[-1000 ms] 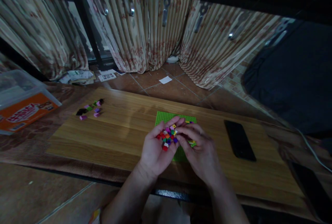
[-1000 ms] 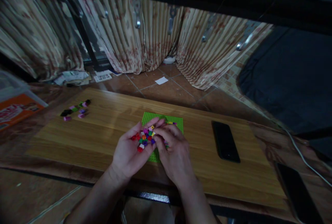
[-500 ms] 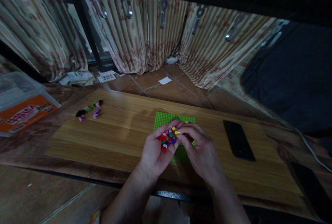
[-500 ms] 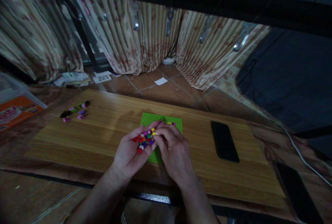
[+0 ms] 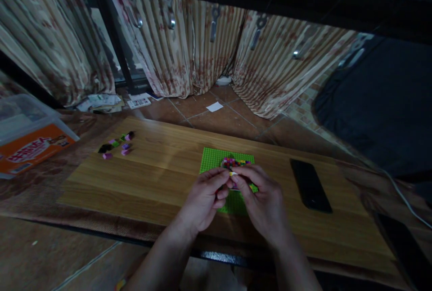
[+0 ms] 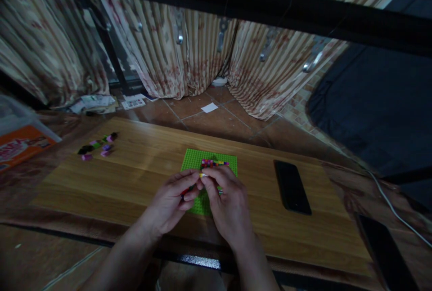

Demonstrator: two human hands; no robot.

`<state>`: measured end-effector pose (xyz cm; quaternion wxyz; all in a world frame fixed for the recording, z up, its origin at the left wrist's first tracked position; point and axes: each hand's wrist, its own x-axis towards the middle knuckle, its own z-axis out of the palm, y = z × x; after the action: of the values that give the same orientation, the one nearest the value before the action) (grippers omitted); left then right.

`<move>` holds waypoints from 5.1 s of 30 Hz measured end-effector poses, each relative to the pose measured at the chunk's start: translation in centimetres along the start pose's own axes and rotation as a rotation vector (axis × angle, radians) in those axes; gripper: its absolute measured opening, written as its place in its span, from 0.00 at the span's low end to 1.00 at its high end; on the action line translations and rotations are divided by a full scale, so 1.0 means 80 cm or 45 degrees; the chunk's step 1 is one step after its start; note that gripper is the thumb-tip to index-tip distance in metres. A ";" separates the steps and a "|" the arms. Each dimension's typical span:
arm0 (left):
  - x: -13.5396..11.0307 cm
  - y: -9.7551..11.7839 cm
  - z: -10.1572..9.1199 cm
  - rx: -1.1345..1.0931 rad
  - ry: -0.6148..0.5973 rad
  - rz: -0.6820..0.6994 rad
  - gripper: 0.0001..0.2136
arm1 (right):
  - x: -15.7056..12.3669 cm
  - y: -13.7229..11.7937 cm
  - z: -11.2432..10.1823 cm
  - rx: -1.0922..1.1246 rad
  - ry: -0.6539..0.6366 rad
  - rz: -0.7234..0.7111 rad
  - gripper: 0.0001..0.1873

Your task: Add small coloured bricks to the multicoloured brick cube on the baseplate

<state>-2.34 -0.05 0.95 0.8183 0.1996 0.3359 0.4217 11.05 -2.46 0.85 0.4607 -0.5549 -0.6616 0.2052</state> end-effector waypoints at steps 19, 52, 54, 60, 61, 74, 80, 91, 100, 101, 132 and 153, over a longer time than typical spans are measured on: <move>0.000 0.011 -0.007 -0.123 -0.010 -0.114 0.04 | 0.003 0.015 0.000 0.645 0.218 0.395 0.04; 0.011 0.016 -0.018 -0.212 0.231 0.005 0.03 | 0.000 0.061 0.004 -0.240 0.152 0.152 0.02; 0.011 0.016 -0.017 -0.209 0.231 0.002 0.03 | -0.001 0.057 0.004 -0.250 0.140 0.142 0.03; 0.012 0.014 -0.016 -0.194 0.230 -0.019 0.03 | -0.002 0.054 0.005 -0.275 0.140 0.124 0.02; 0.012 0.013 -0.016 -0.189 0.226 -0.020 0.03 | -0.002 0.054 0.005 -0.281 0.140 0.122 0.03; 0.014 0.003 -0.010 -0.095 0.233 -0.045 0.03 | 0.000 0.053 0.013 -0.353 0.156 0.072 0.05; 0.013 0.004 -0.013 -0.081 0.219 -0.039 0.01 | -0.001 0.062 0.005 -0.080 0.268 0.124 0.04; 0.006 0.002 -0.010 0.100 0.030 -0.045 0.07 | 0.003 0.020 0.005 -0.048 0.106 -0.053 0.07; 0.005 0.004 -0.008 0.129 0.011 -0.049 0.07 | 0.004 0.021 0.000 -0.116 0.118 -0.089 0.05; 0.005 0.004 -0.008 0.118 0.019 -0.040 0.07 | 0.005 0.025 -0.005 -0.121 0.147 -0.068 0.05; 0.010 0.006 -0.015 -0.013 0.165 0.041 0.06 | 0.003 0.064 0.001 -0.235 0.140 0.133 0.04; 0.015 -0.003 -0.011 -0.037 0.263 0.002 0.05 | 0.009 0.068 0.016 -0.091 0.362 0.443 0.16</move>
<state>-2.32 0.86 -0.24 0.7817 0.1436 0.4121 0.4455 13.02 0.15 -3.77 0.4871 -0.7000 -0.4911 0.1777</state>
